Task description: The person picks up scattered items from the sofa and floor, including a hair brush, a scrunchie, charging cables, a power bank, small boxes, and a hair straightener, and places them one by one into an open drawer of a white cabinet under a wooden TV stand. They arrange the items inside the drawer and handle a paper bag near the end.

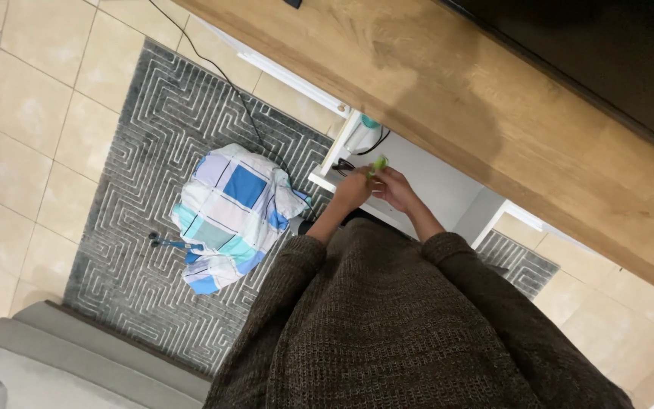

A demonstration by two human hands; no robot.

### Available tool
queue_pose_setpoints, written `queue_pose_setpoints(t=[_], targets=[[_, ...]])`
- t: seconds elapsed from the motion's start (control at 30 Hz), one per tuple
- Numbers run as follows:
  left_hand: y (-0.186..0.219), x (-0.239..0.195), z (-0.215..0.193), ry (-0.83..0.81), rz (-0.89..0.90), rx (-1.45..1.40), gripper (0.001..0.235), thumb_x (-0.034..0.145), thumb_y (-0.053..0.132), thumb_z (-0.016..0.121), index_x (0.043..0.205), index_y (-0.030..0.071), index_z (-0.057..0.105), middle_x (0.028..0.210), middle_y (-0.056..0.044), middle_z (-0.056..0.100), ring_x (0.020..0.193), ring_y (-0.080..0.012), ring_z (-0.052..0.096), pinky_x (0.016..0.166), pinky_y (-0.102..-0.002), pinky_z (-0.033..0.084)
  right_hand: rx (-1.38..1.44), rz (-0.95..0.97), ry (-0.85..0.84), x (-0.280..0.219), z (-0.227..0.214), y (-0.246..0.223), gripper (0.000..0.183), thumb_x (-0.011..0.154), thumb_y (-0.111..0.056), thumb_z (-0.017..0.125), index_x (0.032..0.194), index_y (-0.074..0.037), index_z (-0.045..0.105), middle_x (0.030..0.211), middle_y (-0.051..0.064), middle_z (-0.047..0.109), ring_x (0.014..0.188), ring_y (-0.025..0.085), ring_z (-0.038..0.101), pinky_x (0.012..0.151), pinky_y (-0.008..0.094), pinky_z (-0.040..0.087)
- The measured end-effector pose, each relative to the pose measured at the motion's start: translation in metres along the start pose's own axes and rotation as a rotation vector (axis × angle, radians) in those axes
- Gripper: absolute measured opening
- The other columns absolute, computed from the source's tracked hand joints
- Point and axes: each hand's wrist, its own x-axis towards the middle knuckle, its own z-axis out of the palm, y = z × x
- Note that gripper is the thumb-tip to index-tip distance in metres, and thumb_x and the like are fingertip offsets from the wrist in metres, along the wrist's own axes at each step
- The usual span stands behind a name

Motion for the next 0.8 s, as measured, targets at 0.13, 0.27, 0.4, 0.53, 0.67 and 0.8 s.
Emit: queue_pose_setpoints(t=[0.13,0.27,0.4,0.53,0.67,0.8], targets=[[0.005,-0.008,-0.001,-0.064,0.052,0.148,0.044,0.092,0.02,0.065,0.131,0.002,0.061,0.121,-0.023,0.066,0.116,-0.0434,0.06,0.097,-0.051,0.049,-0.092,0.003,0.097,0.004,-0.017,-0.003,0.028,0.098,-0.026,0.066,0.12,-0.009,0.066,0.107,0.005,0.069,0.092,0.017,0.067,0.085,0.035,0.061],[-0.008,-0.029,-0.029,0.273,0.219,0.243,0.042,0.088,0.016,0.064,0.128,0.004,0.062,0.133,-0.02,0.06,0.129,-0.0395,0.054,0.111,-0.05,0.043,-0.632,-0.09,0.318,0.015,-0.032,-0.022,0.025,0.1,-0.022,0.064,0.116,-0.003,0.065,0.101,0.011,0.069,0.087,0.022,0.067,0.078,0.039,0.058],[-0.021,-0.059,-0.06,0.397,0.142,0.341,0.043,0.087,0.015,0.065,0.129,0.008,0.062,0.138,-0.014,0.057,0.137,-0.0398,0.046,0.114,-0.053,0.036,-1.193,-0.236,0.345,0.027,-0.031,-0.028,0.029,0.1,-0.022,0.07,0.118,0.0,0.065,0.104,0.02,0.073,0.091,0.03,0.07,0.079,0.04,0.056],[-0.033,-0.072,-0.062,0.363,0.072,0.274,0.041,0.09,0.019,0.064,0.13,0.008,0.061,0.144,-0.014,0.051,0.143,-0.0394,0.04,0.115,-0.053,0.034,-0.796,-0.152,0.569,0.044,-0.013,-0.022,0.047,0.09,-0.018,0.07,0.13,-0.003,0.05,0.11,0.021,0.069,0.084,0.033,0.073,0.06,0.041,0.061],[-0.038,-0.072,-0.052,0.389,0.08,0.329,0.041,0.091,0.018,0.063,0.131,0.008,0.061,0.147,-0.016,0.048,0.145,-0.0415,0.037,0.117,-0.053,0.032,-0.744,-0.18,0.755,0.06,-0.006,-0.025,0.052,0.092,-0.014,0.075,0.131,-0.004,0.043,0.114,0.024,0.067,0.083,0.03,0.074,0.061,0.038,0.062],[-0.038,-0.071,-0.049,0.4,0.063,0.367,0.041,0.091,0.018,0.063,0.131,0.008,0.061,0.147,-0.016,0.048,0.145,-0.0428,0.036,0.117,-0.054,0.032,-0.521,-0.109,0.751,0.074,0.0,-0.03,0.054,0.09,-0.005,0.074,0.131,-0.004,0.04,0.121,0.022,0.063,0.083,0.026,0.074,0.062,0.035,0.066]])
